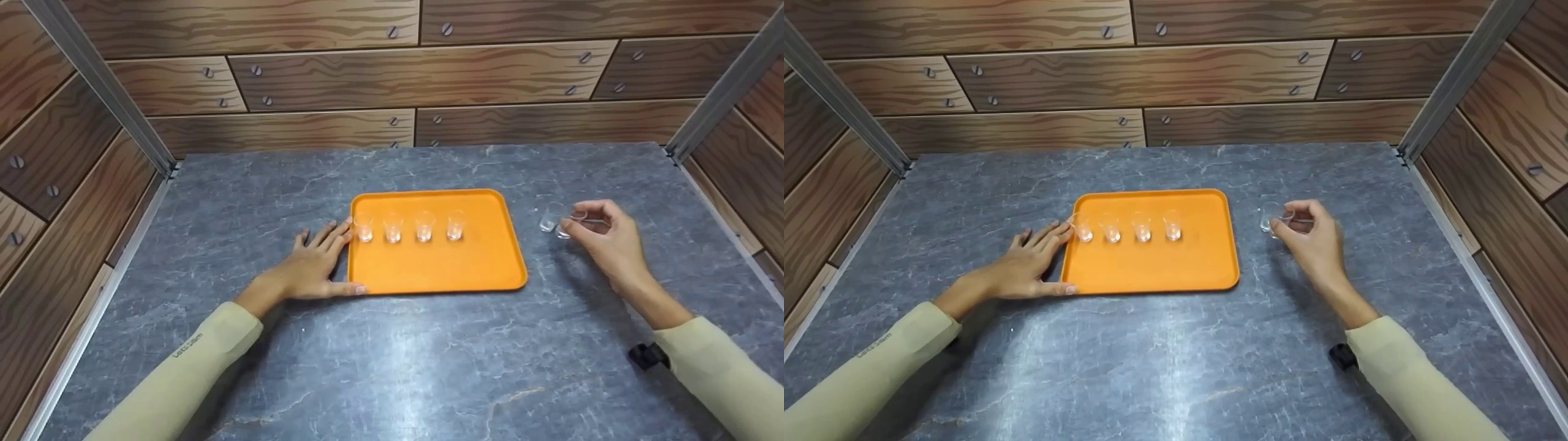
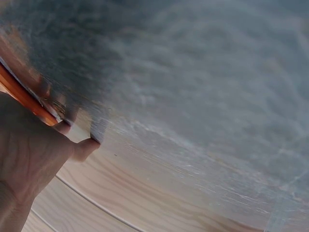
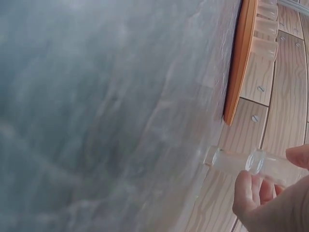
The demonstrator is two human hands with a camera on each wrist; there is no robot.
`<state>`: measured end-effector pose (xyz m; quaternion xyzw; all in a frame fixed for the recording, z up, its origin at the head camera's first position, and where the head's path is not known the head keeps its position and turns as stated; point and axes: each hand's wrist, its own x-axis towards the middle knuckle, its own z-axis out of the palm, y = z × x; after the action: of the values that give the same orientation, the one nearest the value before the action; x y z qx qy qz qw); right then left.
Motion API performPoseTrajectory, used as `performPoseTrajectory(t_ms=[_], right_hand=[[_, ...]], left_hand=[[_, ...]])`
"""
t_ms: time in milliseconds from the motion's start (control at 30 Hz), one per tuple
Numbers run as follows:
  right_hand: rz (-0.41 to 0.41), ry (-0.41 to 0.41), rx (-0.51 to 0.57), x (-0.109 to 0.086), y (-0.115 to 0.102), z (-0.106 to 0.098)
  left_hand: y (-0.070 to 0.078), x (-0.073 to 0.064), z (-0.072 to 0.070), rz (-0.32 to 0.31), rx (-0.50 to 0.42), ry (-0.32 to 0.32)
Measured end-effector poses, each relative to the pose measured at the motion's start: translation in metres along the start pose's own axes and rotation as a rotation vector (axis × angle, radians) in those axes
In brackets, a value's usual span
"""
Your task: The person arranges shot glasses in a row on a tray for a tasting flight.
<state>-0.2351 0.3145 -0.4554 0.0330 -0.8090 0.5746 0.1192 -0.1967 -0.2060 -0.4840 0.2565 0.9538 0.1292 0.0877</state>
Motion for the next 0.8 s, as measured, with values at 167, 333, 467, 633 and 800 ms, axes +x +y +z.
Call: performPoseTrajectory(t_ms=[167, 333, 467, 633, 800], right_hand=[[-0.001, -0.053, 0.011, -0.002, -0.003, 0.006], [-0.02, -0.105, 0.039, -0.005, -0.008, 0.016], [-0.025, -0.153, 0.045, -0.006, -0.011, 0.026], [-0.04, -0.198, 0.007, -0.005, -0.012, 0.035], [-0.051, -0.251, -0.018, -0.003, -0.013, 0.043]], left_hand=[[-0.001, 0.0, -0.001, 0.002, 0.008, -0.002], [0.0, 0.0, -0.002, 0.011, 0.002, 0.001], [0.001, 0.0, -0.002, 0.021, -0.011, 0.006], [0.001, 0.0, -0.001, 0.008, -0.006, -0.011], [0.0, 0.001, 0.0, -0.003, 0.005, -0.023]])
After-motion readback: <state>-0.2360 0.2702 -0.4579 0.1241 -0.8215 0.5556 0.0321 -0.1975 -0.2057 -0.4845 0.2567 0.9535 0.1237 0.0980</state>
